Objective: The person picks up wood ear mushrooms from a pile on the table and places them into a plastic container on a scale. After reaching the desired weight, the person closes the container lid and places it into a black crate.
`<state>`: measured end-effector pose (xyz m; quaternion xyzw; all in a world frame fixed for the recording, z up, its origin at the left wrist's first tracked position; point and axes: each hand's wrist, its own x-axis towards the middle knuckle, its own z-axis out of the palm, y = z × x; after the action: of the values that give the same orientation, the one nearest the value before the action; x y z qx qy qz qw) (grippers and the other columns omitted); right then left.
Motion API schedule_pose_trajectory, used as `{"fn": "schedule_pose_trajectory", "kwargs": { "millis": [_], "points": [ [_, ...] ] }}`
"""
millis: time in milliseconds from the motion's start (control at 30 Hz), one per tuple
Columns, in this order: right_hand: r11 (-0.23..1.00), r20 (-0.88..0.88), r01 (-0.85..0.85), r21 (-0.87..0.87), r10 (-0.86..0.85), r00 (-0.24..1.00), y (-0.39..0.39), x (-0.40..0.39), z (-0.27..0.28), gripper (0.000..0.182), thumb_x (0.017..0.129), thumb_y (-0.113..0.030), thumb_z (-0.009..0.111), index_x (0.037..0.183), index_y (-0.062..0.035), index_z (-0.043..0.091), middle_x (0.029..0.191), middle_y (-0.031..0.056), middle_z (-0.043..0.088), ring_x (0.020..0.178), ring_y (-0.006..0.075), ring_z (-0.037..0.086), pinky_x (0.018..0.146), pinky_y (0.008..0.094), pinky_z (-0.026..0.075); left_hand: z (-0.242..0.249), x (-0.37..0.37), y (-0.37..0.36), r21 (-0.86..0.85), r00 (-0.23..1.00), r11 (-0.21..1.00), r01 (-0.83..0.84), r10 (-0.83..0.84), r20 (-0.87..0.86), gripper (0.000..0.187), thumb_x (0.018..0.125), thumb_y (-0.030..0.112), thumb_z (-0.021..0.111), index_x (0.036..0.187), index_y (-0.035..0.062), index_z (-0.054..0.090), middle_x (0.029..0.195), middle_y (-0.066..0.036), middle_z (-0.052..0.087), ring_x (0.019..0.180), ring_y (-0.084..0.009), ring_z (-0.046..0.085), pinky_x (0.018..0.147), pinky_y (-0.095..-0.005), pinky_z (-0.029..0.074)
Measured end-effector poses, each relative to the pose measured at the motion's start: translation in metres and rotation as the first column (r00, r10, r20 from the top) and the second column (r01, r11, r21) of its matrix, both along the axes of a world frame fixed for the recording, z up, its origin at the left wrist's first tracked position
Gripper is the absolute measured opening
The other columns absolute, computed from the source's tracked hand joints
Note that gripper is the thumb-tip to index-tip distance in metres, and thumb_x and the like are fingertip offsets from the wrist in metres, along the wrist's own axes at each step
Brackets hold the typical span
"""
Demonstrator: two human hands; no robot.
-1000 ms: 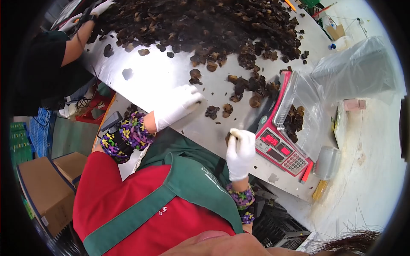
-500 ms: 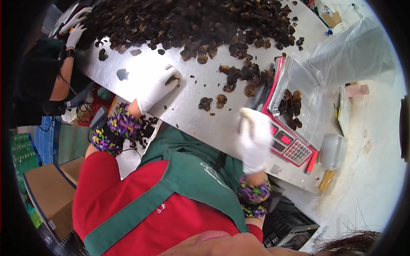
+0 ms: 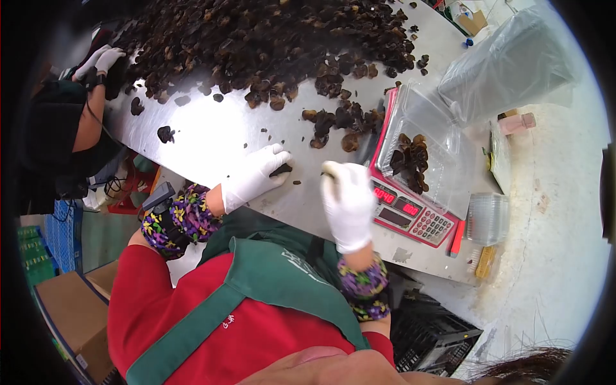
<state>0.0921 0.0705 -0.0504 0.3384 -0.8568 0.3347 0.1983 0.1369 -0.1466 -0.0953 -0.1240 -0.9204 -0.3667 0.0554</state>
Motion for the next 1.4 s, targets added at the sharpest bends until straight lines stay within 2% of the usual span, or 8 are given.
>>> {"fn": "schedule_pose_trajectory", "kwargs": {
  "millis": [100,267,400,567,733,833,1033,1400],
  "points": [
    [0.971,-0.144,0.207,-0.123,-0.223,0.964,0.046,-0.009,0.054,0.032,0.079,0.002,0.076,0.109,-0.0092,0.070,0.101,0.0068,0.065,0.091,0.0241,0.064,0.077,0.0351,0.053,0.041,-0.021,0.027,0.139,0.980,0.990,0.025,0.002,-0.197,0.025,0.081,0.006,0.072,0.105,0.0105,0.065,0.099,-0.010,0.061,0.092,-0.0303,0.064,0.080,-0.0383,0.054],
    [0.902,0.220,0.413,-0.122,-0.381,0.898,0.102,-0.052,0.044,0.032,0.089,-0.001,0.070,0.121,-0.0015,0.064,0.112,0.0114,0.060,0.093,0.0230,0.062,0.084,0.0328,0.052,0.081,-0.084,0.111,0.243,0.856,0.953,0.179,-0.030,-0.516,0.033,0.081,0.010,0.075,0.112,0.0142,0.066,0.105,-0.009,0.063,0.095,-0.0289,0.065,0.079,-0.0378,0.056],
    [0.839,-0.042,0.528,-0.129,-0.537,0.843,0.108,-0.037,0.043,0.031,0.090,-0.004,0.066,0.120,0.0018,0.063,0.119,0.0143,0.061,0.115,0.0302,0.057,0.101,0.0418,0.045,0.091,-0.103,0.146,0.059,0.880,0.969,0.242,-0.193,-0.435,0.045,0.080,0.026,0.078,0.122,0.0187,0.063,0.128,-0.013,0.057,0.110,-0.0330,0.060,0.086,-0.0408,0.055],
    [0.930,-0.166,0.320,-0.180,-0.350,0.922,0.087,0.015,0.028,0.026,0.087,0.006,0.060,0.109,-0.0035,0.069,0.110,0.0108,0.066,0.104,0.0271,0.063,0.091,0.0394,0.050,0.068,-0.063,0.089,0.077,0.852,0.985,0.157,-0.096,-0.514,0.057,0.079,0.027,0.078,0.131,0.0136,0.061,0.138,-0.020,0.054,0.121,-0.0410,0.056,0.099,-0.0468,0.049],
    [0.990,0.064,-0.014,-0.137,0.022,0.998,0.045,0.053,-0.025,0.032,0.078,0.005,0.069,0.107,-0.0087,0.071,0.105,0.0088,0.066,0.095,0.0299,0.063,0.083,0.0405,0.052,-0.031,-0.045,-0.021,-0.038,0.944,0.974,-0.222,0.204,-0.261,0.044,0.086,0.011,0.069,0.129,0.0080,0.062,0.130,-0.021,0.059,0.113,-0.0394,0.061,0.097,-0.0436,0.051],
    [0.983,0.158,-0.088,-0.159,0.113,0.981,0.020,0.054,-0.065,0.030,0.078,0.002,0.071,0.106,-0.0074,0.071,0.106,0.0095,0.066,0.094,0.0309,0.062,0.083,0.0406,0.051,-0.037,-0.061,-0.041,-0.148,0.951,0.980,-0.135,0.087,-0.296,0.039,0.089,0.011,0.065,0.127,0.0064,0.062,0.132,-0.018,0.059,0.112,-0.0371,0.061,0.094,-0.0435,0.051],
    [0.989,0.188,-0.046,-0.138,0.072,0.979,0.007,0.047,-0.084,0.026,0.081,0.004,0.068,0.105,-0.0070,0.070,0.104,0.0104,0.066,0.095,0.0308,0.062,0.083,0.0408,0.051,-0.019,-0.069,-0.032,-0.397,0.903,0.817,-0.418,0.326,-0.279,0.032,0.093,0.015,0.060,0.124,0.0055,0.065,0.131,-0.015,0.062,0.116,-0.0334,0.058,0.098,-0.0422,0.049],
    [0.989,0.239,-0.007,-0.146,0.042,0.970,0.005,0.046,-0.084,0.024,0.082,0.003,0.067,0.104,-0.0073,0.069,0.102,0.0088,0.068,0.093,0.0303,0.062,0.082,0.0412,0.050,-0.028,-0.102,-0.041,-0.302,0.966,0.935,-0.185,0.116,-0.231,0.023,0.096,0.023,0.061,0.103,0.0036,0.068,0.101,-0.012,0.064,0.099,-0.0329,0.061,0.085,-0.0428,0.050]
  ]
}}
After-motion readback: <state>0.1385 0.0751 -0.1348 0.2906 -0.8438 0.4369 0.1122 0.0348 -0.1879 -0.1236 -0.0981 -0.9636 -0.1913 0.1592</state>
